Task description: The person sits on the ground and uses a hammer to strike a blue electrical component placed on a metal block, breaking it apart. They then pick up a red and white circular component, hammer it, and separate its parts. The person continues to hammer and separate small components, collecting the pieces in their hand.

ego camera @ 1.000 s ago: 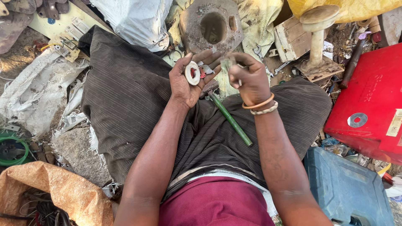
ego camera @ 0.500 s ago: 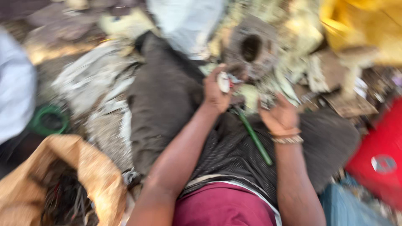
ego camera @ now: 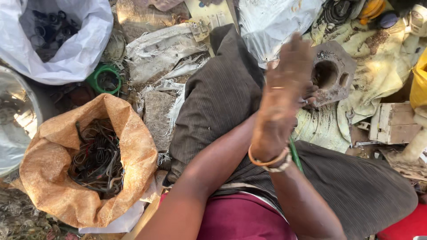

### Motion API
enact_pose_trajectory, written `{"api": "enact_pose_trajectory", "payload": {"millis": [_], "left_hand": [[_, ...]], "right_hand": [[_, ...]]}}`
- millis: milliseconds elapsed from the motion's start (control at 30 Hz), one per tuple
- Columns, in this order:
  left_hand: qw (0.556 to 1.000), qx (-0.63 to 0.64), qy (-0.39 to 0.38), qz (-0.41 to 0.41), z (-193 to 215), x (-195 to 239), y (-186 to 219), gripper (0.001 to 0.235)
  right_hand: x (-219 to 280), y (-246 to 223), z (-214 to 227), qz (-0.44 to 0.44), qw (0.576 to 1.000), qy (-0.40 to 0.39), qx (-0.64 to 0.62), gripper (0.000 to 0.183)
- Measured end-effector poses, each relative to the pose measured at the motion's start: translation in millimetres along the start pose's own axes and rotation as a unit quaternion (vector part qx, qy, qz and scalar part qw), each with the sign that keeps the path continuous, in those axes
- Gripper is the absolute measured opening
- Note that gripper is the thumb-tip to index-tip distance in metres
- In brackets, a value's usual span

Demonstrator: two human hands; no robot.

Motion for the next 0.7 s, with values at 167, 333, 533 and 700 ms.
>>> {"api": "enact_pose_trajectory", "payload": {"millis": [167, 333, 533, 700], "left_hand": [[0.999, -0.011, -0.028, 0.029, -18.5, 11.7, 17.7, 0.045], [0.983, 0.055, -0.145, 0.093, -49.8, 15.4, 5.9, 0.057], [0.978, 0.034, -0.150, 0.143, -90.3, 33.2, -3.2, 0.067], [0.940, 0.178, -0.247, 0.151, -112.3, 46.3, 7.4, 0.067]], "right_hand": [[-9.8, -29.7, 11.6, 0.034, 0.995, 0.090, 0.016, 0.025], [42.4, 10.7, 122.6, -0.101, 0.941, 0.290, 0.141, 0.010], [58.4, 17.4, 103.6, -0.088, 0.912, 0.135, 0.377, 0.024], [36.5, 25.3, 87.1, -0.098, 0.889, 0.053, 0.445, 0.041]]}}
Point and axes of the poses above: each hand's wrist, its own x-axis away from the middle knuckle, its own z-axis out of the back of the hand, y = z × x, the point moved 8 cm from there along -x, towards the middle knuckle, and after that the axes turned 7 degrees about -y, right-handed, at the moved point
